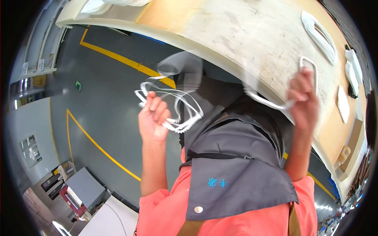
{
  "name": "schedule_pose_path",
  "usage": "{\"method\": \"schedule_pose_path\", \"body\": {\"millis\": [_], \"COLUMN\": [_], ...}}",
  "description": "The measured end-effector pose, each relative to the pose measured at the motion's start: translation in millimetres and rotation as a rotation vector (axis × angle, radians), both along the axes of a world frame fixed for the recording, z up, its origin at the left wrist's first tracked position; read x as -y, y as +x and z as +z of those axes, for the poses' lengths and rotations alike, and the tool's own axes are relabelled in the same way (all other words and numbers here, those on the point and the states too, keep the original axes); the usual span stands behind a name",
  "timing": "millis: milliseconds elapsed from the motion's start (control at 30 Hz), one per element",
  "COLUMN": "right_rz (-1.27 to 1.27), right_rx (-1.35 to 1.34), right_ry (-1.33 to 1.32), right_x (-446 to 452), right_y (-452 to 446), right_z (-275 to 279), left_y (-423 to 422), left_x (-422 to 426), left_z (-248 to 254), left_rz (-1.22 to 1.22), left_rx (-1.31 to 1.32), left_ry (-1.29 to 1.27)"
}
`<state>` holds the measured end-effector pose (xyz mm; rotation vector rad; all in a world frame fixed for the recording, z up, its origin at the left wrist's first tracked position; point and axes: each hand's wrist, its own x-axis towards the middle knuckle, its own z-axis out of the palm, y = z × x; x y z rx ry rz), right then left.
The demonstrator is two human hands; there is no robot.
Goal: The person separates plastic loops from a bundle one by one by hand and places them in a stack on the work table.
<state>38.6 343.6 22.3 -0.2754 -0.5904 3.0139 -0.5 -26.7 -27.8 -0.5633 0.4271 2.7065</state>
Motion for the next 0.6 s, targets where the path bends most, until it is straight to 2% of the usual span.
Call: {"method": "schedule_pose_path", "body": {"millis": [67,200,333,367,467,600], "right_rz": [-0.084,-0.263,-0.12,-0.057,0.135,0.227], "right_rx": [-0.085,0.063,0.189,0.17,0.126,0.133], "right_ry": [0.158,0.663,0.821,0.904,1.046,0.942], "right_x": [-33.2,-11.2,36.6,46.3,62.2,75.1], "right_y": [5.1,10.7,16.2,15.2,11.8,7.3], "right_z": [13.1,41.8,38.4,36.2,38.6,30.4], "left_y": [-1.8,-2.4,0.5,0.5,2.5,-0.6], "left_x": [21.8,17.3,6.6,5.9,1.3,5.5], "left_z": [7.4,28.1,23.9,21.8,18.9,29.3], "left_rz": [0.066,0.058,-0.087,-0.103,-0.129,-0.014], "left_rx": [-0.019,-0.105,-0.403,-0.469,-0.31,-0.07], "left_ry": [-0.238,-1.054,-2.045,-2.115,-1.922,-1.103]}}
